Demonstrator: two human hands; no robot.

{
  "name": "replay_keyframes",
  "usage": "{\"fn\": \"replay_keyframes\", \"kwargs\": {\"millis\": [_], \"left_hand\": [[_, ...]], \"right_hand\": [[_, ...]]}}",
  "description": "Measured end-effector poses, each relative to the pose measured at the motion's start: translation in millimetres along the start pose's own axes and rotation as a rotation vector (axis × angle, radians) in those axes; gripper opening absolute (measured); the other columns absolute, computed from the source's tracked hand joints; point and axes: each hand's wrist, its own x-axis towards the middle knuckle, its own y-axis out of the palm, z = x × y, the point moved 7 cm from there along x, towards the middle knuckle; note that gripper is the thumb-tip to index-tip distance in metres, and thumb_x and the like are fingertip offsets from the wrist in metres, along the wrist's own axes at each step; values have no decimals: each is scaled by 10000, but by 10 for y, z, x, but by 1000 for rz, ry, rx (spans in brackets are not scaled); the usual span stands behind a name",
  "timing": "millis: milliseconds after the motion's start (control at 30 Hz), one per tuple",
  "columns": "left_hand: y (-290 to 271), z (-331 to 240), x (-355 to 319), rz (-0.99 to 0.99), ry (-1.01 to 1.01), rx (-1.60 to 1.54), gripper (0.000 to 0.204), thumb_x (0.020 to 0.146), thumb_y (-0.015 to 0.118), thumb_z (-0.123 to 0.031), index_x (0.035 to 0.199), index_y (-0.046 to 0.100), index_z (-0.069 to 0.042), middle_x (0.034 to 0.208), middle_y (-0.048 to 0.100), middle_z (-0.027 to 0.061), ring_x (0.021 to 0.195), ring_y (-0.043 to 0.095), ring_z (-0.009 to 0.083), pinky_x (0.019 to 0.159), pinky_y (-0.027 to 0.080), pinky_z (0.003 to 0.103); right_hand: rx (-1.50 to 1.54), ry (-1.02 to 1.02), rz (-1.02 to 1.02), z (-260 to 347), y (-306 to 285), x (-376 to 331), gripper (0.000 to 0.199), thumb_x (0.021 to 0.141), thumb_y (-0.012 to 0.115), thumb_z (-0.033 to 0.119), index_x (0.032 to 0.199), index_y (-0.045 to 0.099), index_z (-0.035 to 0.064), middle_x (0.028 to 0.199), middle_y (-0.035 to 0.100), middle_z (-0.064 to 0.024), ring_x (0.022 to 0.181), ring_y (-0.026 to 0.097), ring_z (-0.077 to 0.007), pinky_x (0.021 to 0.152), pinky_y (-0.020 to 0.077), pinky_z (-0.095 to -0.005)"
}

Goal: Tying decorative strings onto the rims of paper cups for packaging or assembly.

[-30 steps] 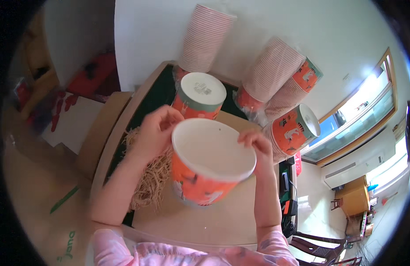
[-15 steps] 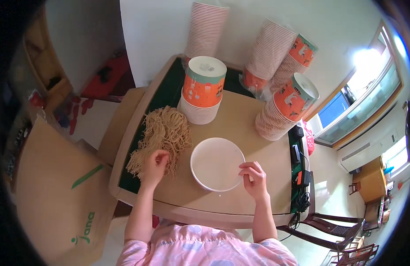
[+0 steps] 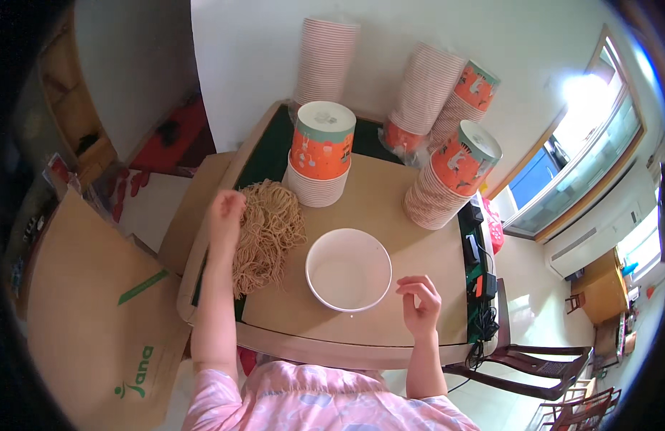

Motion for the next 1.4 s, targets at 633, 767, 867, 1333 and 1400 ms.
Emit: {"fn": "replay_keyframes", "kwargs": {"millis": [633,767,867,1333,1400], "left_hand": [[-3,-224,302,193,75,113,116,901,584,-149,860,594,-42,748,610,29,718,582,117,685,467,269],[-138,-1388,221,94,154,-264,98,943,541,-130,875,566,-64,711,553,-33,640,497,41,607,389,190],[-179,-1824,-113,140,214,-173,80,931,547,-108,865,568,-68,718,542,-49,583,415,2,519,314,155],[449,-876,-2056,686,143,134,115,773,721,-62,853,639,-70,688,577,64,570,583,197,518,463,315],[410,-866,-1989,641,129,103,107,781,720,-66,849,637,-70,676,566,56,533,558,171,487,440,300]], "right_hand": [[266,15,371,412,458,-380,230,714,534,-164,806,657,8,892,647,-109,803,647,-216,673,521,-293],[336,36,382,398,552,-378,237,727,521,-173,828,658,-8,892,646,-112,805,647,-205,674,525,-291],[402,163,420,352,642,-465,227,815,524,-124,956,665,-15,980,650,-122,895,645,-196,743,523,-289],[1238,787,586,159,1320,-799,251,985,496,160,1136,574,-24,1142,587,-89,1042,572,-153,915,473,-298],[1159,759,543,245,1275,-762,265,985,502,179,1143,570,-22,1104,596,-72,1004,572,-133,884,476,-284]]}}
